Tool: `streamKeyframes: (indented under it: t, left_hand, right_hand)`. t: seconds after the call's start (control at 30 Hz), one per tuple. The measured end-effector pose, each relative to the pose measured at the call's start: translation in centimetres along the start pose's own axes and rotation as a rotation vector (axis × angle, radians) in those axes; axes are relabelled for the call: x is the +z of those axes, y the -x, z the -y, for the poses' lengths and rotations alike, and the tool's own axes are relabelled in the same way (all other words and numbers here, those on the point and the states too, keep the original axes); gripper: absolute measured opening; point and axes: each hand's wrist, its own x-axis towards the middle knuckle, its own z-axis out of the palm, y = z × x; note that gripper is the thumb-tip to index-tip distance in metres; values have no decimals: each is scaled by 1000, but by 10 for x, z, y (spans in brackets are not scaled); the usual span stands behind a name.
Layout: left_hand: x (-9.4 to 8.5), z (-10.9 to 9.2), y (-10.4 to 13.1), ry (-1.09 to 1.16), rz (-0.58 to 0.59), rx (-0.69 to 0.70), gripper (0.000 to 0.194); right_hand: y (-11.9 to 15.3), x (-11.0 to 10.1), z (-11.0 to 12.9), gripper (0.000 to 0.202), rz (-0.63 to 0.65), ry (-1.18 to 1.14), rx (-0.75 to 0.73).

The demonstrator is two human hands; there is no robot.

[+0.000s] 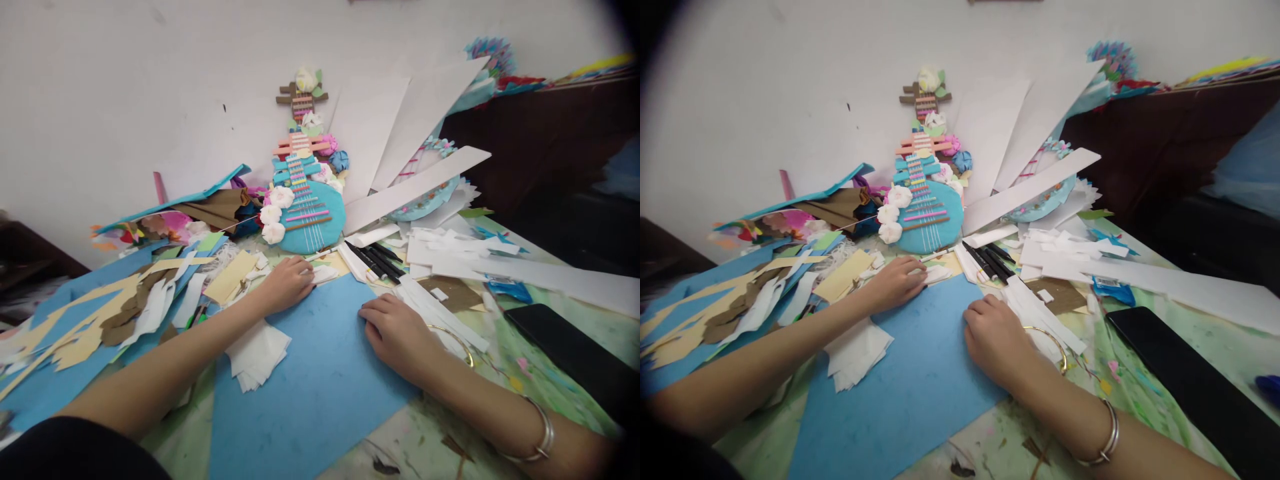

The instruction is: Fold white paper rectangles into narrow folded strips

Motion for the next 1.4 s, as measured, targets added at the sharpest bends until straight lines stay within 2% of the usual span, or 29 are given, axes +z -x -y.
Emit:
streamKeyframes:
  t: [0.2, 0.37, 0.5, 0.6, 0.7, 0.77, 0.9, 1.07, 1.27, 1.4]
  left_hand:
    - [3, -3, -4, -92, 12, 73, 23]
    - [-1, -10, 1, -117, -61, 91, 21]
    - [-11, -33, 11, -66, -157, 172, 17]
    - [-18, -55, 19, 16, -240, 235, 14]
    - [-21, -72, 25, 101, -238, 213, 13]
    - [-20, -77, 29, 161, -243, 178, 13]
    - [-13, -73, 38, 324, -247, 50, 16]
    - [-10, -68, 52, 465, -183, -179, 16]
    - [-14, -69, 56, 513, -240, -63, 8]
    - [-16, -71, 54, 574, -208, -73, 11]
  right_hand:
    - [-1, 1, -1, 22, -20, -7, 0]
    - [-1, 4, -1, 33, -121, -38, -11]
    - [-3, 7, -3, 47, -238, -76, -56]
    - [-3, 10, -5, 37, -241, -89, -106]
    - [-3, 12, -7, 18, -230, -117, -175]
    - [-4, 11, -6, 15, -226, -150, -218]
    - [-6, 7, -5, 16, -210, -183, -237]
    - [-6, 6, -7, 18, -154, -189, -217]
    - [-5, 8, -8, 15, -150, -216, -247]
    - [-4, 6, -4, 15, -125, -257, -295]
